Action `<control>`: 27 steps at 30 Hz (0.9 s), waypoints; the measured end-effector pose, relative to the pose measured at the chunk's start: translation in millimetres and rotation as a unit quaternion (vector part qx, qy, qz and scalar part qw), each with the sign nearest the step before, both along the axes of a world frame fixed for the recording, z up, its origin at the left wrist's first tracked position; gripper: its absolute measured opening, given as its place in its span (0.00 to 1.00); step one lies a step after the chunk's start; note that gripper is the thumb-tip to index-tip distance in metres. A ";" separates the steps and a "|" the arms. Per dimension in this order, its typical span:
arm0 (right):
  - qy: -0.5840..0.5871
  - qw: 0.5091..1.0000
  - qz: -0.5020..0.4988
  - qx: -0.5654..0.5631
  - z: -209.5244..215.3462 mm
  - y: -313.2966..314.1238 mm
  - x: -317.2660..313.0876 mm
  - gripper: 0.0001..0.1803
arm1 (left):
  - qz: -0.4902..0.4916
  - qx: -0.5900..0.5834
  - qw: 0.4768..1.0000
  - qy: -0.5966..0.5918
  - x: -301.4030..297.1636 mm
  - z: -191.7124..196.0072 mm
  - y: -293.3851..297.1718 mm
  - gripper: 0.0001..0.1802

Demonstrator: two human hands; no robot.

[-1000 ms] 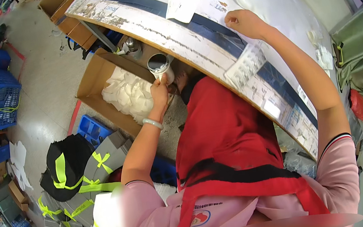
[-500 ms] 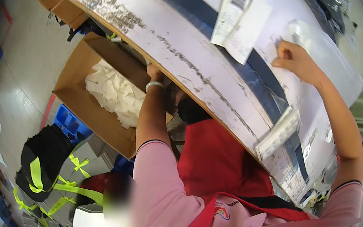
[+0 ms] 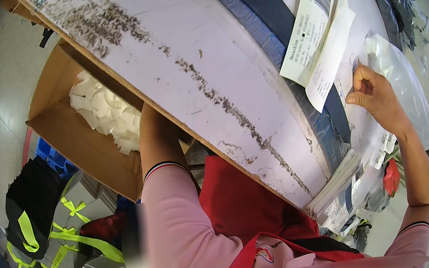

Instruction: Peeling small white adhesive labels from a backing sheet and applying them to a workbench or container.

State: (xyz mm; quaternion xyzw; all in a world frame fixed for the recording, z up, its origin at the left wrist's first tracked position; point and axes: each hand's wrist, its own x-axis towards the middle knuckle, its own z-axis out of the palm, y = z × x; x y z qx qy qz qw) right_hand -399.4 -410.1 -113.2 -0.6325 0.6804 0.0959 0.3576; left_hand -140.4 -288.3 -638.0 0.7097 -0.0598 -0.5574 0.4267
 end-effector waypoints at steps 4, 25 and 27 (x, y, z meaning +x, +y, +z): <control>-0.005 0.999 -0.032 0.007 1.5 4.1 -0.4 0.20 | 0.018 -0.006 0.999 0.032 9.6 9.1 1.3 0.13; 0.052 0.874 0.167 -0.453 54.9 112.3 -6.1 0.07 | -0.244 -0.085 0.939 0.229 11.1 262.8 84.6 0.12; 0.027 0.907 0.097 -0.408 95.7 172.5 -13.0 0.07 | -0.261 -0.063 0.941 0.207 20.5 270.5 123.2 0.11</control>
